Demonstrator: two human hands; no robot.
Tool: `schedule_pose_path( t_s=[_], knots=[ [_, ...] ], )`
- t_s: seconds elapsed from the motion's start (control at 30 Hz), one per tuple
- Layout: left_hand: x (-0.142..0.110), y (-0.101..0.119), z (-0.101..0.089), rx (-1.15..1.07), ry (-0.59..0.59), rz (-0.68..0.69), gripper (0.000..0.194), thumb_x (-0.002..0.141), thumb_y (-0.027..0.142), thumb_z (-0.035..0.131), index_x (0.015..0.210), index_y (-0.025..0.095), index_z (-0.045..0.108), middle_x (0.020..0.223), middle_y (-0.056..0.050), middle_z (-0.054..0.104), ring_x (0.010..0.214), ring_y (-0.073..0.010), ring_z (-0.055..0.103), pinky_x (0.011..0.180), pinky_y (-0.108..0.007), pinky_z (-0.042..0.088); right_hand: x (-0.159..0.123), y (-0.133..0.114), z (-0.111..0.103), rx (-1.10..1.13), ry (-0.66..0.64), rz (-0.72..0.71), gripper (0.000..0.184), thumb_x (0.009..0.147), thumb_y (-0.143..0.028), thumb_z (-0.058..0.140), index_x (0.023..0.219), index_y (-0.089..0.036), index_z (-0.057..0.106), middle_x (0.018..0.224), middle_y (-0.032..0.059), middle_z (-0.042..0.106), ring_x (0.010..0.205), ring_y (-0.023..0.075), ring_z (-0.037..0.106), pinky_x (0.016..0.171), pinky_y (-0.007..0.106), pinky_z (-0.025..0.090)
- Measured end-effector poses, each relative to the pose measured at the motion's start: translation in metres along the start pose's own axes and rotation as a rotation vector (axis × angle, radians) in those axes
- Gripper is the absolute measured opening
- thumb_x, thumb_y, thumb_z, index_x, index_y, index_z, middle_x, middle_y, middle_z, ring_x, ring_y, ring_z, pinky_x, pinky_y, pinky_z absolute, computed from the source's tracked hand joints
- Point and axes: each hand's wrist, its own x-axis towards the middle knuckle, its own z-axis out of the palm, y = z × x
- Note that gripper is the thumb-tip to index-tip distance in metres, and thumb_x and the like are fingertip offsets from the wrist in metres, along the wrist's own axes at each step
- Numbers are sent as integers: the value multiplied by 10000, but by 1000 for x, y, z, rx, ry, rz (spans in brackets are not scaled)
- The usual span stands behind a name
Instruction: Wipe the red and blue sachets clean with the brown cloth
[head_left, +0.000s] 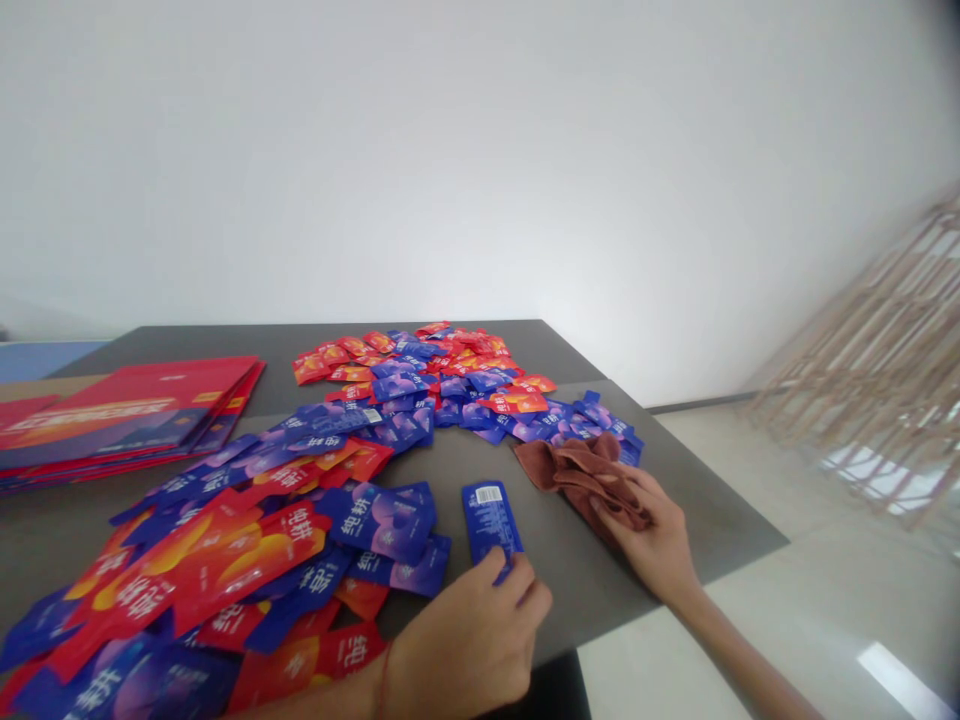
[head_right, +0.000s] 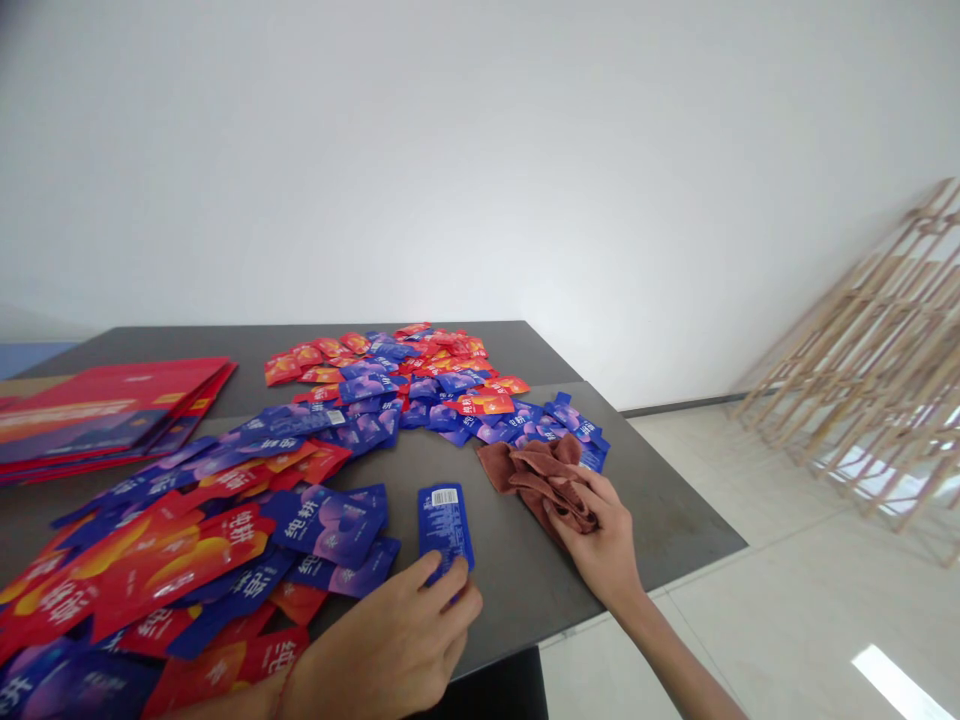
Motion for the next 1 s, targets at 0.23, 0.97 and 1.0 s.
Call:
schedule_pose_path(
  t_s=[0.23,0.97,1.0],
  knots=[
    [-9,-6,19,71,8,-195,303,1095,275,512,1351,264,673,1383,-3,704,1328,-260,592,1082,-482,386,0,1,0,-6,-7,-8,241,896,-395,748,1092,-261,791,1276,101,727,1187,310,688,1055,512,549],
    [-4,-17,3,55,-67,-116,130,1057,308,602,1101,235,700,1202,-29,704,1217,-277,592,1051,-514,394,0,2,1,-16,-7,-10,246,891,-430,756,1073,-267,791,1249,96,742,1176,311,691,1012,495,571],
    [-4,-18,2,52,-64,-108,128,1053,307,608,1072,236,713,1200,-27,699,1218,-279,585,1048,-512,392,0,2,1,-15,-7,-11,248,891,-433,756,1073,-268,791,1245,96,743,1173,310,692,1010,495,573]
  ],
)
